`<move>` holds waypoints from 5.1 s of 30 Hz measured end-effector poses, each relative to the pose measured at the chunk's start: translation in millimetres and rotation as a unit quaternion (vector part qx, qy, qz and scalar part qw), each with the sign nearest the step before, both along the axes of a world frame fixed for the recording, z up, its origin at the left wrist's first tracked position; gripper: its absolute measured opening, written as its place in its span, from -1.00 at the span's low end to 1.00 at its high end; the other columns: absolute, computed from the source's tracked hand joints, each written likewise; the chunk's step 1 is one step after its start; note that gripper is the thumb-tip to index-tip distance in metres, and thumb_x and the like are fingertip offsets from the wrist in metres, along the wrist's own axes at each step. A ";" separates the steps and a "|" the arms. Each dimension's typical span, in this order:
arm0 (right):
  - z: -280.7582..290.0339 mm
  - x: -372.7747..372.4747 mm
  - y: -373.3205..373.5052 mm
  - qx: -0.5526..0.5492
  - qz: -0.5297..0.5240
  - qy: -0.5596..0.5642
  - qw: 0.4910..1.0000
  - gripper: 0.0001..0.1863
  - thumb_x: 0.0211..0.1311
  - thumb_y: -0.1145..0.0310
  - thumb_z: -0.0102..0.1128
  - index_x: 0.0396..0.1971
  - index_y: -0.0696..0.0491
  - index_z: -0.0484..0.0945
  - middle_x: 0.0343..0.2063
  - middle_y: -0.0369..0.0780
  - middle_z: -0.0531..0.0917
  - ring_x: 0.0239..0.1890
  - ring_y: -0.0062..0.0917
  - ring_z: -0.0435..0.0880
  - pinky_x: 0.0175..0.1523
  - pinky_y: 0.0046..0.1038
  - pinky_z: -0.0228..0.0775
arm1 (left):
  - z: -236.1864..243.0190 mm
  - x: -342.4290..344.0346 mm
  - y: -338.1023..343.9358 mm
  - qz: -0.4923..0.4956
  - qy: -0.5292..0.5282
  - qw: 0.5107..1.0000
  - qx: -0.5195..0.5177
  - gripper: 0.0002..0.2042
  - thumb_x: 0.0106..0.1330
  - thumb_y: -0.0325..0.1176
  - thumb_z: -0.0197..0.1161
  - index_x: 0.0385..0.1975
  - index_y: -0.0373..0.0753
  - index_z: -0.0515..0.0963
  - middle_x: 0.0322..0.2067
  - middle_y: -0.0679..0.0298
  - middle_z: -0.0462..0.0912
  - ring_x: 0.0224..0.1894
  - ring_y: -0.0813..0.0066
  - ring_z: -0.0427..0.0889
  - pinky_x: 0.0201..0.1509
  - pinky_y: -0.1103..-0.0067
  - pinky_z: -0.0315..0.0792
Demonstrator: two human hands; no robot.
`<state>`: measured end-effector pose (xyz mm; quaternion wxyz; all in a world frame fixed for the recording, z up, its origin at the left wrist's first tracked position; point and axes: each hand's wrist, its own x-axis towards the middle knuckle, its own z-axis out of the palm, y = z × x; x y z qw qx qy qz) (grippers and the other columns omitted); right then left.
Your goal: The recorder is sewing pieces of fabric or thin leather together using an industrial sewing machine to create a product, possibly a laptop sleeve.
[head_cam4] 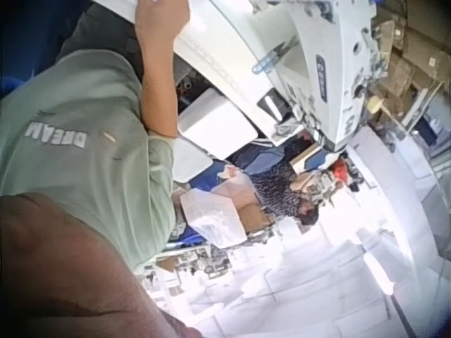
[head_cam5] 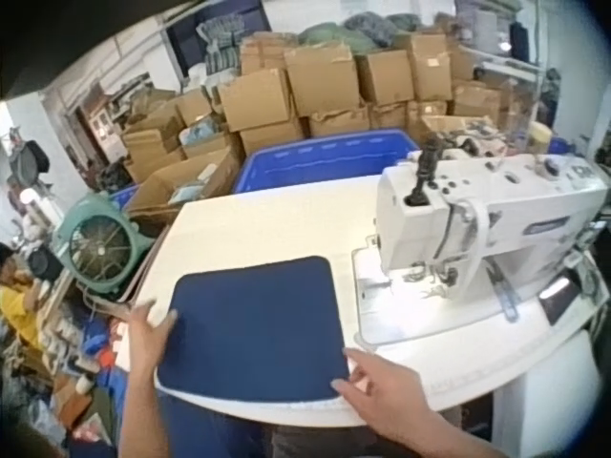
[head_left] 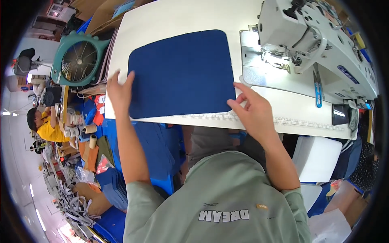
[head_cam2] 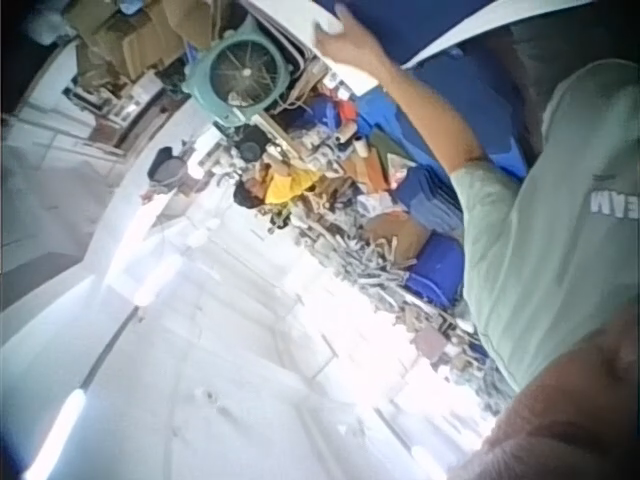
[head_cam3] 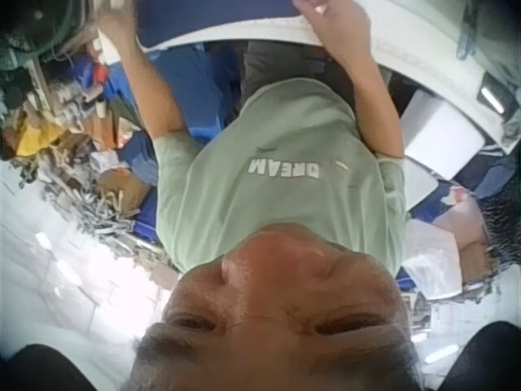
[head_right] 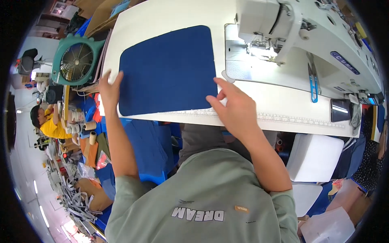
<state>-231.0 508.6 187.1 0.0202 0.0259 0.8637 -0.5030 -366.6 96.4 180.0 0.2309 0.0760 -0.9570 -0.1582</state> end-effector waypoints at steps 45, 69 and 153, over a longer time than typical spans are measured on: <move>-206.0 555.5 215.0 0.311 -0.575 -0.203 0.729 -0.70 0.48 0.14 0.17 -0.29 0.09 0.59 -0.34 0.03 0.67 -0.20 0.08 0.69 -0.10 0.04 0.51 | 81.8 65.6 133.0 -0.244 0.230 0.939 0.082 -0.57 0.61 -0.03 0.22 0.10 -0.33 0.69 0.09 0.02 0.70 0.10 0.07 0.67 0.17 0.23 0.56; 83.6 290.1 106.5 0.162 -0.304 0.227 0.911 -0.73 0.06 0.51 0.58 -0.19 0.15 0.78 -0.29 -0.11 0.74 -0.32 -0.25 0.75 -0.25 -0.36 0.56 | 78.2 259.9 426.5 -0.819 -0.126 0.503 0.243 -0.16 0.11 -0.50 0.45 0.49 -0.27 0.29 0.28 -0.03 0.55 0.34 -0.04 0.52 0.42 0.19 0.39; -30.1 39.0 57.5 -0.023 -0.109 0.090 0.990 -0.82 0.26 0.41 0.22 -0.27 0.18 0.70 -0.26 0.01 0.77 -0.11 -0.06 0.76 -0.02 -0.09 0.59 | -27.4 -21.1 58.7 -0.173 -0.096 0.873 0.446 -0.52 0.35 -0.23 0.48 -0.10 -0.66 0.61 -0.10 -0.16 0.65 -0.06 0.04 0.57 0.15 0.10 0.46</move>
